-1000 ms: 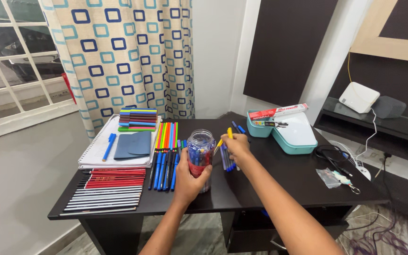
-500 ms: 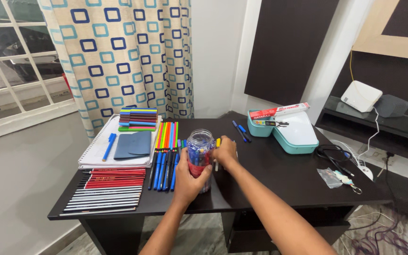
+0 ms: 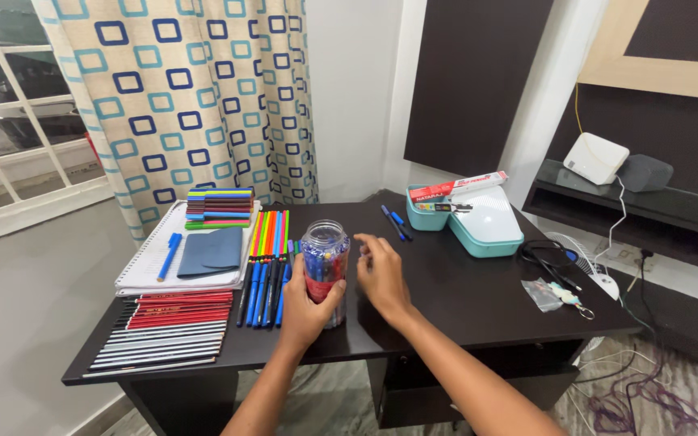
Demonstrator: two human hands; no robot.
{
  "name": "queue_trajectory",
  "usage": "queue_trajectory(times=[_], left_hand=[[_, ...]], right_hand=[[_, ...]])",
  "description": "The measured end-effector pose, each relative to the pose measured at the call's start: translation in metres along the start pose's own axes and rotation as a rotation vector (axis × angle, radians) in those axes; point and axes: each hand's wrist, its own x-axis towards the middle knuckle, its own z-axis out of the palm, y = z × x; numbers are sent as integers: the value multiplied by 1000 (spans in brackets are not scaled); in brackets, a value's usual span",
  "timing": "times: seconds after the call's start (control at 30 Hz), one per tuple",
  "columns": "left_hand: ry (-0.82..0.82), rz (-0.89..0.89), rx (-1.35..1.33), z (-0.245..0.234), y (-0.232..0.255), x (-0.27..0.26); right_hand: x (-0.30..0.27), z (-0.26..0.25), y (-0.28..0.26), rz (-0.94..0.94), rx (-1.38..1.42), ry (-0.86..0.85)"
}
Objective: The person removes various colored pens from a clear plastic container and places them on the desk. They then open a box of neon highlighters and remove several highlighters, placing them on the desk as well.
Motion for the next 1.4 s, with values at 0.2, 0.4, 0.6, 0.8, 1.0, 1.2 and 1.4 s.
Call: queue_trajectory(times=[0.2,0.4,0.6,0.8,1.0,1.2,1.4], left_hand=[[-130,-116,68,3,8,1],[-269,-8,130,6,11,0],[-192,7,377,8,24,-1],[-175,243,470,12,27,-1],[-197,343,540,15,26,-4],[-243,351,564,16,31,-4],[-262,413,547,16,35,-6]], right_hand=[[-26,-57,-14,50,-12,81],[-41,-116,27,151,-243,-22],[-43,-138,77,235,-262,6],[-52,-143,74,350,-133,179],[-70,-149,42,315,28,147],[-116,-159,20,-180,-133,86],[-157,-143,48,-583,-552,-163]])
